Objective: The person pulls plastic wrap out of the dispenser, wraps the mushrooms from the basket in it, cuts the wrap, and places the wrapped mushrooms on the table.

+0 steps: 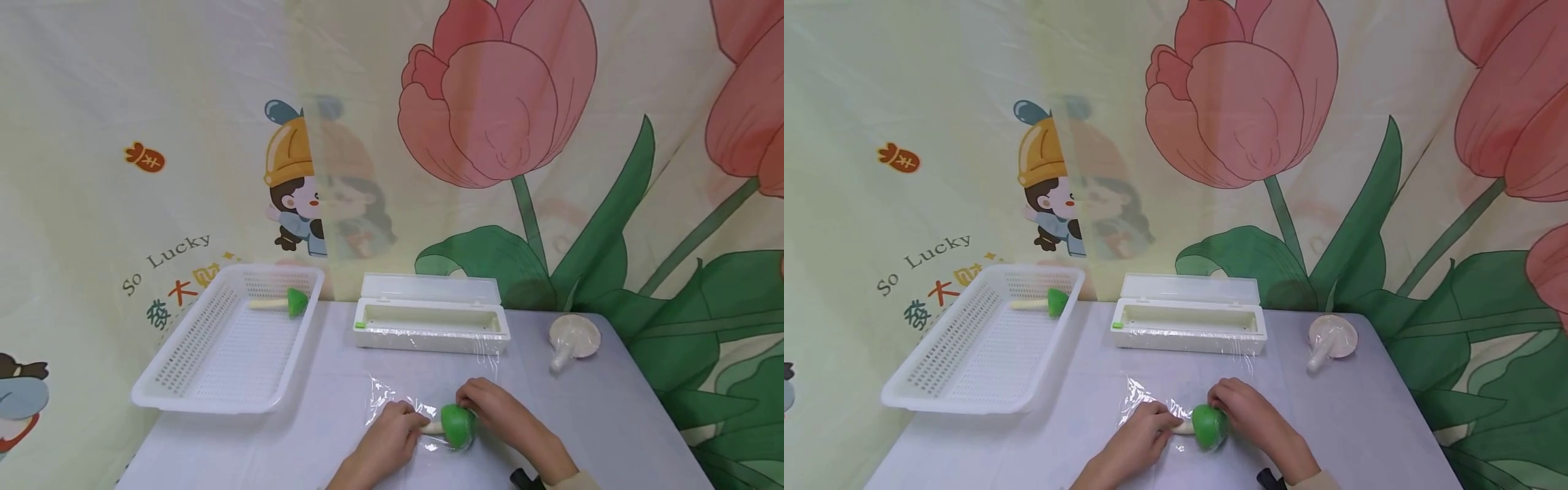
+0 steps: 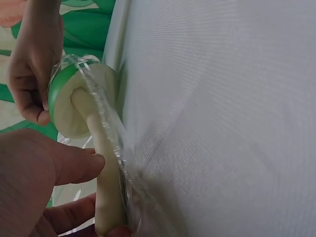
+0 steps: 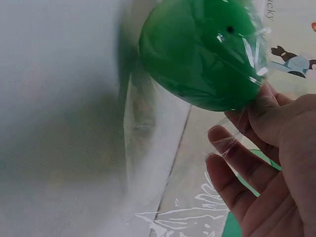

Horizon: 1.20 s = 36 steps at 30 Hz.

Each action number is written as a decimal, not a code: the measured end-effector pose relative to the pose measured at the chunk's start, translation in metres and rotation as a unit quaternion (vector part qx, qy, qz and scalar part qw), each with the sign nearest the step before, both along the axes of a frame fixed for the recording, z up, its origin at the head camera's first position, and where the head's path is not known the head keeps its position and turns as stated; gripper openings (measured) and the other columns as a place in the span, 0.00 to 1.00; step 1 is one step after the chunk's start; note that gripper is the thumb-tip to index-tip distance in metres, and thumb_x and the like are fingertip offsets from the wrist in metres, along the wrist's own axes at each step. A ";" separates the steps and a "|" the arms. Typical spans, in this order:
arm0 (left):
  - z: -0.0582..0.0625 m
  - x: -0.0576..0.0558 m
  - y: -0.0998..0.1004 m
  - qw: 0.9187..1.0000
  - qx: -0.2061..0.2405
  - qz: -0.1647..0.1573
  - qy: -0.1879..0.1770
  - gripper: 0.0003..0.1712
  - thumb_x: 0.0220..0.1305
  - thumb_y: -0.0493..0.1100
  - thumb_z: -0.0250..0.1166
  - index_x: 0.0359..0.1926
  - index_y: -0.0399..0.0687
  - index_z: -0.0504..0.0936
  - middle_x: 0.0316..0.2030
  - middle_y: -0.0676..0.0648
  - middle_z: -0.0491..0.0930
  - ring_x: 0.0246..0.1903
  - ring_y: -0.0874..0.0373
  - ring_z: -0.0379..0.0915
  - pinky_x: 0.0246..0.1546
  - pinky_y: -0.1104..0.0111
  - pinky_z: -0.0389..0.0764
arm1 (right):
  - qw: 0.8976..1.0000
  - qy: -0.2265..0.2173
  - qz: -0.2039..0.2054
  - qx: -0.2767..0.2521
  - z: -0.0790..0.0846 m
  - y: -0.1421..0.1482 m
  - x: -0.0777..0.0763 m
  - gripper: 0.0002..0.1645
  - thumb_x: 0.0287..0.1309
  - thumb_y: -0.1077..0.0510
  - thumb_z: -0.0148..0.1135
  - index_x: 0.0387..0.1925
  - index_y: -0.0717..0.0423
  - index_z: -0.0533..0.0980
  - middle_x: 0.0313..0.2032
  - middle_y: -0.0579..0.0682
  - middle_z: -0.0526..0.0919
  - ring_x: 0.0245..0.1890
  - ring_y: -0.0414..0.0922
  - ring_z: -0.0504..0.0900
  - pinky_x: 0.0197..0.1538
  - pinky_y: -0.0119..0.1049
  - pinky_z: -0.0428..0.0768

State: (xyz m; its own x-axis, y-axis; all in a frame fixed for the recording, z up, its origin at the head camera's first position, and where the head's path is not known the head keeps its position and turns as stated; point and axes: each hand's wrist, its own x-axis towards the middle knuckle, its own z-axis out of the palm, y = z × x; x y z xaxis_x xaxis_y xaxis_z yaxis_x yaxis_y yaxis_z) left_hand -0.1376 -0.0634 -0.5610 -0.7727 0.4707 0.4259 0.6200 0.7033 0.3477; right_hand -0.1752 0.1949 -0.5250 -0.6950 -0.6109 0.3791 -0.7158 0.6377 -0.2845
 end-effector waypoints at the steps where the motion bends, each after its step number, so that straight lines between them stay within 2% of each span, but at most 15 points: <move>1: 0.000 0.000 0.000 1.000 -0.002 -0.001 -0.004 0.14 0.59 0.35 0.71 0.44 0.54 0.91 0.37 0.53 0.81 0.38 0.60 0.74 0.42 0.70 0.79 | 1.000 -0.007 -0.004 0.001 0.000 -0.001 -0.001 0.11 0.61 0.68 0.68 0.37 0.47 0.81 0.38 0.40 0.82 0.42 0.37 0.80 0.46 0.33 0.83; 4: 0.003 0.000 0.000 1.000 -0.014 -0.001 -0.020 0.15 0.60 0.36 0.71 0.48 0.54 0.90 0.38 0.52 0.81 0.40 0.59 0.74 0.44 0.69 0.79 | 1.000 -0.007 -0.017 -0.003 0.001 -0.005 -0.005 0.10 0.60 0.67 0.69 0.38 0.49 0.82 0.38 0.41 0.82 0.41 0.37 0.80 0.45 0.32 0.84; 8: 0.003 -0.001 -0.001 0.999 -0.028 0.002 -0.036 0.18 0.58 0.36 0.71 0.50 0.53 0.90 0.39 0.51 0.81 0.40 0.59 0.73 0.43 0.70 0.79 | 0.998 -0.024 -0.059 -0.011 0.003 -0.011 -0.004 0.09 0.59 0.62 0.73 0.41 0.50 0.83 0.36 0.40 0.80 0.35 0.32 0.77 0.37 0.28 0.81; 11: 0.003 -0.001 0.000 0.999 -0.032 -0.002 -0.034 0.20 0.57 0.37 0.72 0.52 0.53 0.90 0.39 0.51 0.81 0.39 0.58 0.73 0.43 0.69 0.79 | 0.993 -0.044 -0.103 -0.043 0.004 -0.009 0.003 0.09 0.61 0.61 0.72 0.43 0.50 0.82 0.35 0.37 0.80 0.32 0.28 0.74 0.33 0.26 0.79; 13: 0.003 -0.001 0.000 0.999 -0.034 -0.005 -0.029 0.21 0.56 0.37 0.72 0.53 0.53 0.90 0.39 0.50 0.81 0.39 0.57 0.73 0.43 0.69 0.79 | 0.988 -0.046 -0.119 -0.083 0.003 -0.005 0.010 0.10 0.61 0.64 0.71 0.43 0.50 0.83 0.34 0.36 0.81 0.31 0.27 0.74 0.32 0.25 0.79; 15: 0.005 0.000 -0.001 0.999 -0.037 -0.006 -0.031 0.21 0.57 0.38 0.72 0.54 0.52 0.89 0.40 0.49 0.82 0.40 0.56 0.74 0.45 0.68 0.79 | 0.985 -0.035 -0.118 -0.125 0.001 0.001 0.018 0.13 0.59 0.69 0.71 0.42 0.50 0.83 0.34 0.39 0.83 0.31 0.26 0.75 0.31 0.25 0.79; 18: 0.005 0.000 -0.002 0.999 -0.041 -0.005 -0.034 0.21 0.58 0.38 0.72 0.54 0.52 0.89 0.42 0.48 0.82 0.42 0.55 0.74 0.47 0.67 0.80 | 0.981 -0.027 -0.105 -0.161 -0.004 0.008 0.033 0.17 0.54 0.73 0.72 0.41 0.51 0.83 0.33 0.42 0.84 0.31 0.26 0.74 0.28 0.24 0.77; 21: 0.004 0.000 -0.003 0.998 -0.045 -0.004 -0.040 0.21 0.59 0.39 0.71 0.55 0.52 0.89 0.43 0.48 0.83 0.43 0.55 0.75 0.49 0.66 0.80 | 0.979 -0.043 -0.106 -0.170 -0.008 0.013 0.046 0.21 0.53 0.77 0.68 0.42 0.52 0.82 0.36 0.42 0.84 0.32 0.28 0.76 0.29 0.24 0.77; 24: 0.001 -0.001 -0.003 0.998 -0.043 -0.001 -0.048 0.21 0.59 0.39 0.71 0.56 0.53 0.88 0.44 0.48 0.83 0.44 0.55 0.75 0.49 0.65 0.80 | 0.977 -0.075 -0.103 -0.169 -0.012 0.016 0.055 0.28 0.49 0.81 0.64 0.47 0.51 0.81 0.43 0.42 0.84 0.35 0.34 0.80 0.33 0.26 0.81; 26: 0.000 -0.002 -0.004 0.998 -0.042 0.000 -0.051 0.21 0.60 0.39 0.71 0.56 0.53 0.88 0.44 0.48 0.82 0.44 0.55 0.75 0.49 0.65 0.80 | 0.978 -0.091 -0.093 -0.166 -0.013 0.016 0.057 0.33 0.46 0.82 0.65 0.50 0.50 0.80 0.47 0.42 0.82 0.39 0.39 0.82 0.35 0.27 0.82; 29: -0.001 -0.002 -0.004 0.997 -0.039 0.000 -0.061 0.22 0.60 0.39 0.71 0.56 0.53 0.88 0.44 0.48 0.83 0.44 0.55 0.75 0.50 0.65 0.81 | 0.979 -0.095 -0.085 -0.159 -0.016 0.015 0.057 0.34 0.45 0.79 0.70 0.53 0.49 0.80 0.51 0.42 0.82 0.43 0.43 0.84 0.37 0.27 0.84; 33: 0.000 -0.001 -0.003 0.996 -0.039 -0.002 -0.081 0.22 0.60 0.39 0.71 0.57 0.53 0.87 0.46 0.48 0.82 0.46 0.55 0.75 0.50 0.64 0.81 | 0.980 -0.086 -0.098 -0.149 -0.019 0.011 0.054 0.31 0.47 0.72 0.77 0.53 0.49 0.81 0.49 0.40 0.81 0.41 0.39 0.82 0.36 0.27 0.83; 36: 0.000 0.000 -0.002 0.995 -0.042 -0.004 -0.090 0.22 0.61 0.40 0.71 0.57 0.53 0.87 0.46 0.48 0.82 0.46 0.55 0.75 0.51 0.64 0.81 | 0.985 -0.061 -0.094 -0.131 -0.020 0.010 0.050 0.25 0.47 0.68 0.79 0.47 0.47 0.83 0.46 0.38 0.80 0.41 0.35 0.80 0.39 0.28 0.84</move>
State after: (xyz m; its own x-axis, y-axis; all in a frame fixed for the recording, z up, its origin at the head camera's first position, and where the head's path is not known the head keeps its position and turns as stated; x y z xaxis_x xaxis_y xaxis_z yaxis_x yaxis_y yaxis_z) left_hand -0.1374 -0.0654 -0.5605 -0.8292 0.5049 0.2398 0.5585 0.7306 0.3929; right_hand -0.1255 0.2044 -0.5445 -0.8368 -0.3589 0.4135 -0.5420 0.6499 -0.5327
